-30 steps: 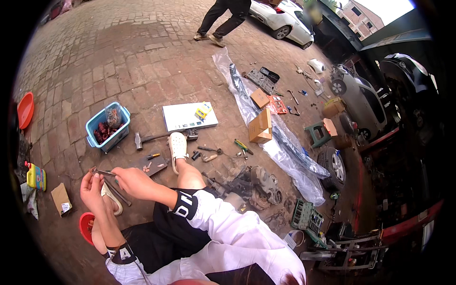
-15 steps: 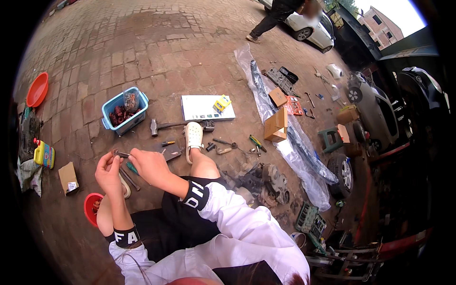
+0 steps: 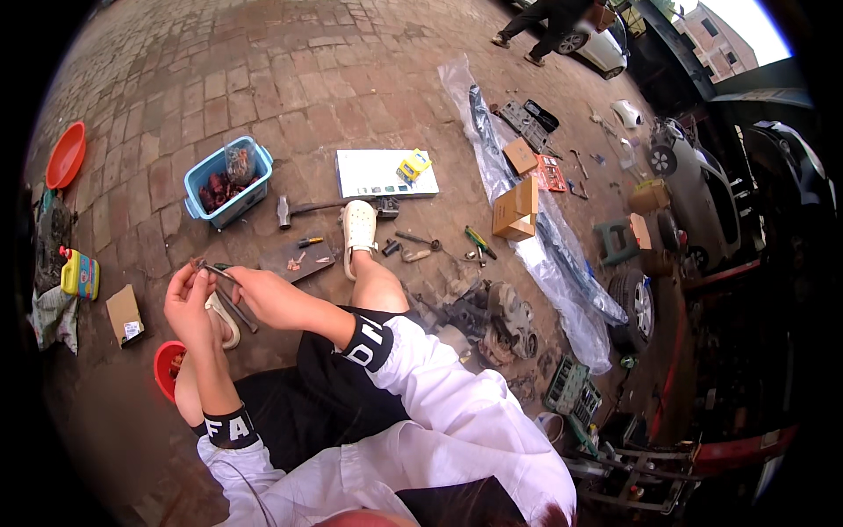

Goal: The person sits on the ground and uses a file to shape a small metal piece, then uses a hammer to tap it. The person handles the metal piece repeatedly, filing and hammering it in a small workspace.

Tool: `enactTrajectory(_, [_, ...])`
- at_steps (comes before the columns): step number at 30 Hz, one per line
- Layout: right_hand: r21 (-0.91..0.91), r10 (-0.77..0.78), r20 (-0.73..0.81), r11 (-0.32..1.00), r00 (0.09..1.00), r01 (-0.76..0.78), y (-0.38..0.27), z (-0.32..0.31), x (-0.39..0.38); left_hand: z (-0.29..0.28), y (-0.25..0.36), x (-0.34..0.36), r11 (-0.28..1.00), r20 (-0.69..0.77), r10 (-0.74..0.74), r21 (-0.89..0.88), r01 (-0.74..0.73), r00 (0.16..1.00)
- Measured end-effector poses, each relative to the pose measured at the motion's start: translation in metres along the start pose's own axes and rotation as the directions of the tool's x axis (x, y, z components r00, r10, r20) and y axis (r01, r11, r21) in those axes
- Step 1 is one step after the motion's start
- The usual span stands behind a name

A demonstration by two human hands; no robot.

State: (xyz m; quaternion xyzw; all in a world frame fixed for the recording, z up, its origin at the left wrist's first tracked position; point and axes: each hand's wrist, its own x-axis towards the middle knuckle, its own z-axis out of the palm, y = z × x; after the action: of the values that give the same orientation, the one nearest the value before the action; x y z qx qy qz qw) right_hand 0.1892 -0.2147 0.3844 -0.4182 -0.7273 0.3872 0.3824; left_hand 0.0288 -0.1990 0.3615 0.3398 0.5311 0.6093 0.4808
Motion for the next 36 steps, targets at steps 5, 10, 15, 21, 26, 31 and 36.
enactTrajectory(5, [0.046,0.076,0.140,0.995,0.987,-0.083,-0.017,-0.005,0.012,-0.012,0.011,0.004,0.998,-0.002,-0.033,-0.050,0.033,0.999])
enactTrajectory(10, [-0.016,0.226,0.117,0.974,0.967,-0.226,-0.020,-0.010,0.005,-0.003,0.024,-0.004,0.988,0.095,-0.067,-0.132,0.079,0.993])
enactTrajectory(15, [-0.097,0.174,0.038,0.981,0.984,-0.169,-0.018,-0.004,0.004,-0.005,0.027,-0.008,0.973,0.123,-0.078,-0.207,0.102,0.989])
enactTrajectory(21, [-0.145,0.200,-0.012,0.969,0.980,-0.200,-0.016,-0.004,0.005,-0.001,0.025,-0.011,0.977,0.135,-0.084,-0.183,0.108,0.987])
enactTrajectory(26, [-0.260,0.111,-0.106,0.956,0.988,-0.136,-0.012,-0.001,0.005,0.004,0.025,-0.011,0.982,0.134,-0.093,-0.154,0.113,0.987])
enactTrajectory(31, [-0.306,0.065,-0.177,0.945,0.982,-0.118,-0.005,0.004,0.006,0.005,0.024,-0.012,0.982,0.138,-0.092,-0.151,0.113,0.986])
enactTrajectory(36, [-0.378,0.091,-0.256,0.907,0.962,-0.186,-0.007,0.007,0.008,0.006,0.025,-0.014,0.985,0.141,-0.086,-0.134,0.105,0.986])
